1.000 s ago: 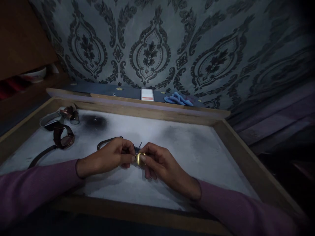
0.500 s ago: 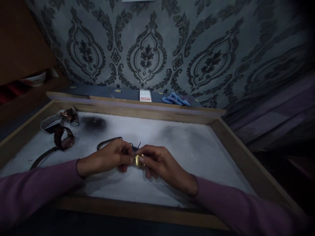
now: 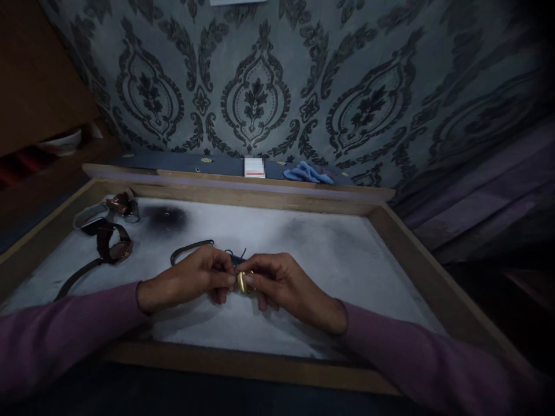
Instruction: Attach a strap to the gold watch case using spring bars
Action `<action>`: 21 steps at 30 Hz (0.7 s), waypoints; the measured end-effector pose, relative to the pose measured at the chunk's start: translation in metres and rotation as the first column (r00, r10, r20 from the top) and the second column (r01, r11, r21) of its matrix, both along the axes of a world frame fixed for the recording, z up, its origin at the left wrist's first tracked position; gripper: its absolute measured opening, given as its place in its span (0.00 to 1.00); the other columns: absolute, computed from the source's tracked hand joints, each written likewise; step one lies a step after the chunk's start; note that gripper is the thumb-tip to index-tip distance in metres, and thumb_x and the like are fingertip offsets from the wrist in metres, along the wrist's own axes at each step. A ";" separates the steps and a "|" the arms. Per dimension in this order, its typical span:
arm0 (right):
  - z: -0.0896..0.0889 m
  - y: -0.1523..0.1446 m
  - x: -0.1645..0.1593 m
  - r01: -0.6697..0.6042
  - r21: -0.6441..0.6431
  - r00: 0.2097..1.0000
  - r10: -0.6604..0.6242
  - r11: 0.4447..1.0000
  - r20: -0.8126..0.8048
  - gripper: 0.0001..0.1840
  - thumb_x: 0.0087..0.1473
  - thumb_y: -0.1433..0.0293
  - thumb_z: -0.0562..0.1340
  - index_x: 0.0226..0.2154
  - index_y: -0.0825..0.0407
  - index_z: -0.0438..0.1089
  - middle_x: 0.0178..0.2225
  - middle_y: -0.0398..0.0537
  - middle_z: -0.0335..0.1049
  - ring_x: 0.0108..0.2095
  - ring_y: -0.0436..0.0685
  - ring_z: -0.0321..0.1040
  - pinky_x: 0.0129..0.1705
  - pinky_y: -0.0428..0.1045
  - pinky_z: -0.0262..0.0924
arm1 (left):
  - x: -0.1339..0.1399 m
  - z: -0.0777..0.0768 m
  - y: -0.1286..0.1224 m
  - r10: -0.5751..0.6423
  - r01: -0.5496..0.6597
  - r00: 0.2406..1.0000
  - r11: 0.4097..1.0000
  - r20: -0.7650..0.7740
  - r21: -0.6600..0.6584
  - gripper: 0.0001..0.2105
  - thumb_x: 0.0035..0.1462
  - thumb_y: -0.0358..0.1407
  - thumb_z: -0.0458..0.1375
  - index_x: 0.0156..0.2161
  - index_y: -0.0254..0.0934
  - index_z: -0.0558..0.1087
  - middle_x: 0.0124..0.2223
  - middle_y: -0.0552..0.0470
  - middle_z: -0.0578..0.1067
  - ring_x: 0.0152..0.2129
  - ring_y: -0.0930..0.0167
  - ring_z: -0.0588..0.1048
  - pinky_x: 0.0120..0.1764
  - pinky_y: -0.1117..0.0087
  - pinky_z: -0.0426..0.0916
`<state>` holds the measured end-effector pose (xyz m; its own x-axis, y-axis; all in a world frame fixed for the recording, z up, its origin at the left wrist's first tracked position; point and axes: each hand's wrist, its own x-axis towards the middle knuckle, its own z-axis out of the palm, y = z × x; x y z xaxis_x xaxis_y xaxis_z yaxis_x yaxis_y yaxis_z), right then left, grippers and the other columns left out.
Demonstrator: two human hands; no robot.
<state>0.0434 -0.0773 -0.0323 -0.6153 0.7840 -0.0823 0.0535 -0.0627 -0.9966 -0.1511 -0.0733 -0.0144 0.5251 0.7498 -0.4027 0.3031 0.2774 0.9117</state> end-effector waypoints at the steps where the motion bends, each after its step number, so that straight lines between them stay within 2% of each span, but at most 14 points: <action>1: 0.001 0.000 0.000 -0.001 0.000 1.000 0.001 1.000 0.001 0.10 0.56 0.65 0.62 0.34 0.55 0.72 0.18 0.37 0.63 0.14 0.42 0.58 0.13 0.38 0.51 | 0.000 0.000 0.000 -0.001 0.001 1.000 1.000 -0.003 -0.001 0.07 0.49 0.35 0.59 0.26 0.34 0.67 0.19 0.58 0.70 0.18 0.75 0.70 0.25 0.75 0.63; 6: 0.003 0.000 0.001 -0.006 0.006 1.000 0.006 1.000 -0.010 0.08 0.57 0.66 0.62 0.34 0.55 0.69 0.20 0.37 0.65 0.15 0.42 0.59 0.14 0.38 0.51 | 0.000 -0.002 0.000 0.014 -0.014 1.000 1.000 0.017 0.002 0.08 0.49 0.36 0.59 0.27 0.34 0.67 0.20 0.57 0.70 0.18 0.76 0.71 0.25 0.75 0.64; 10: 0.004 0.001 0.001 0.025 -0.033 0.999 -0.026 0.999 -0.026 0.09 0.55 0.66 0.63 0.32 0.52 0.62 0.24 0.38 0.67 0.15 0.42 0.62 0.13 0.38 0.51 | 0.000 -0.003 0.000 0.004 -0.005 1.000 1.000 0.029 0.021 0.08 0.50 0.36 0.60 0.27 0.34 0.67 0.20 0.57 0.71 0.18 0.75 0.71 0.24 0.75 0.65; 15: 0.006 0.002 0.000 0.003 -0.054 1.000 -0.004 0.999 -0.018 0.14 0.52 0.64 0.66 0.27 0.53 0.61 0.19 0.36 0.64 0.14 0.42 0.60 0.12 0.37 0.51 | 0.001 -0.001 -0.001 -0.002 0.002 1.000 0.999 0.006 0.039 0.07 0.51 0.36 0.59 0.28 0.34 0.68 0.20 0.57 0.70 0.18 0.76 0.71 0.24 0.75 0.65; 21: 0.003 0.003 0.000 -0.007 -0.065 1.000 0.005 0.998 -0.023 0.14 0.52 0.64 0.66 0.27 0.53 0.61 0.19 0.34 0.63 0.14 0.41 0.61 0.12 0.36 0.52 | 0.002 0.000 -0.002 -0.002 0.004 1.000 0.998 -0.023 0.062 0.07 0.51 0.36 0.59 0.27 0.34 0.67 0.19 0.57 0.70 0.18 0.75 0.71 0.24 0.75 0.64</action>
